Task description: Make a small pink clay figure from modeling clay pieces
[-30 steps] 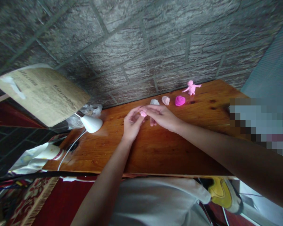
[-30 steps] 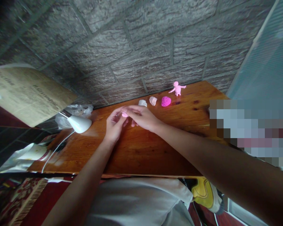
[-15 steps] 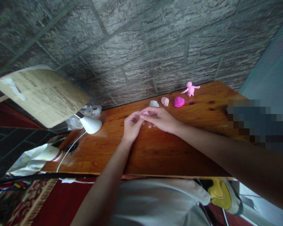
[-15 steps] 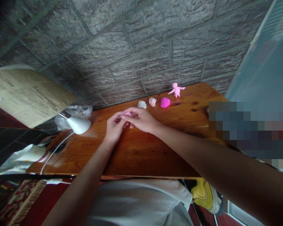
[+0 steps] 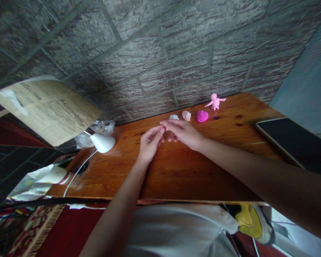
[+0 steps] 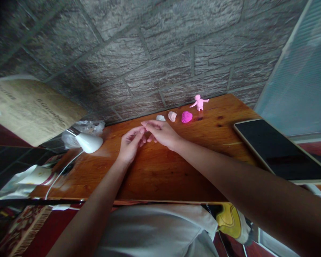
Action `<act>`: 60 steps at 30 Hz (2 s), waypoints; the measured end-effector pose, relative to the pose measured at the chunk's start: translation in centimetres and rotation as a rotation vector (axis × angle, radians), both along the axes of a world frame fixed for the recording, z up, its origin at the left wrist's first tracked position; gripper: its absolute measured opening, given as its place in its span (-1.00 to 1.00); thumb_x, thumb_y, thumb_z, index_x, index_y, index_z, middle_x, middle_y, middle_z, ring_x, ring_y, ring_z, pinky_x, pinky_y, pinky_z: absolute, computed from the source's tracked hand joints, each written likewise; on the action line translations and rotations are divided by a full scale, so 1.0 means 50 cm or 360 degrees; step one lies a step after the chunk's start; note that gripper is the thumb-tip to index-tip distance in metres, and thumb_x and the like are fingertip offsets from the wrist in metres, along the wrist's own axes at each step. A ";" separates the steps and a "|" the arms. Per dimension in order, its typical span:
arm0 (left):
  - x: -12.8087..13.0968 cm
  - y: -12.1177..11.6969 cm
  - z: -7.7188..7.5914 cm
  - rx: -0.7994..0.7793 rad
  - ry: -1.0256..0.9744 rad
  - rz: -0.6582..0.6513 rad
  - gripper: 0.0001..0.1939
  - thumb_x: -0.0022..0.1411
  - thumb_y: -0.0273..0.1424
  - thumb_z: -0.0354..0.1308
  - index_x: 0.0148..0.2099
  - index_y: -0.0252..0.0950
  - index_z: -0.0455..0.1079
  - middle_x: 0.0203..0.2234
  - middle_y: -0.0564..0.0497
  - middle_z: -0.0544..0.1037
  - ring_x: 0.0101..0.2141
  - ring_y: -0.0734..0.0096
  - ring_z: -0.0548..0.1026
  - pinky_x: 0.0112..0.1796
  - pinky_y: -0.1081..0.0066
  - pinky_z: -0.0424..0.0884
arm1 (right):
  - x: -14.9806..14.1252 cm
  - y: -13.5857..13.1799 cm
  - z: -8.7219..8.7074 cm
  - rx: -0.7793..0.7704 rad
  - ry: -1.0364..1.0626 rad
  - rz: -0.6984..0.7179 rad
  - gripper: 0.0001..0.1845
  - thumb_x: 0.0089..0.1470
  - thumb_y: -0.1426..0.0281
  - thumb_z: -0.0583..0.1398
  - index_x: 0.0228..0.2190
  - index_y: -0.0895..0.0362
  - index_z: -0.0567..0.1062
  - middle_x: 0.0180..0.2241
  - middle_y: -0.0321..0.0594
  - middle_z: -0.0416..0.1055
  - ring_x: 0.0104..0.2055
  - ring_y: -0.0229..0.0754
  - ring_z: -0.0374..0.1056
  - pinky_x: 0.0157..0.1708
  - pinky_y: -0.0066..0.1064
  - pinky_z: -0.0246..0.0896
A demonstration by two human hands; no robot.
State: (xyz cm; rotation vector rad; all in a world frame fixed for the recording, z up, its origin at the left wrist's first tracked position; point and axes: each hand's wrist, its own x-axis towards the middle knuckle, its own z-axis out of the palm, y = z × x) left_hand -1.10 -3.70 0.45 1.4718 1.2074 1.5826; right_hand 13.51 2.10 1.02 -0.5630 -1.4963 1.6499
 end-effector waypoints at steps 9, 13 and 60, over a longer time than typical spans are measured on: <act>0.002 -0.001 0.001 -0.0065 -0.0095 -0.0094 -0.66 0.07 -0.22 0.42 -0.12 -0.24 0.59 -0.43 0.02 0.60 -0.56 0.58 0.39 -0.58 0.52 0.22 | -0.001 -0.017 0.017 -0.0164 -0.0099 0.0143 -0.66 0.38 0.31 0.06 0.08 0.15 0.44 -0.55 -0.32 0.52 -0.59 -0.35 0.44 -0.66 -0.60 0.11; -0.001 0.001 -0.002 -0.0098 -0.0131 -0.0076 -0.64 0.04 -0.22 0.44 -0.12 -0.23 0.57 -0.40 0.03 0.62 -0.56 0.57 0.39 -0.58 0.51 0.24 | -0.003 -0.024 0.025 -0.0205 -0.0142 0.0177 -0.65 0.41 0.35 0.00 0.15 0.13 0.34 -0.56 -0.35 0.52 -0.59 -0.32 0.47 -0.64 -0.59 0.14; -0.007 -0.008 -0.013 0.0188 0.0685 0.0547 -0.75 0.24 -0.23 0.25 -0.18 -0.28 0.63 -0.42 -0.01 0.68 -0.59 0.49 0.53 -0.49 0.49 0.47 | 0.010 0.003 -0.015 0.0687 -0.0341 -0.0309 -0.86 0.13 0.45 0.22 -0.31 0.18 0.61 -0.34 -0.21 0.60 -0.46 -0.27 0.50 -0.53 -0.54 0.36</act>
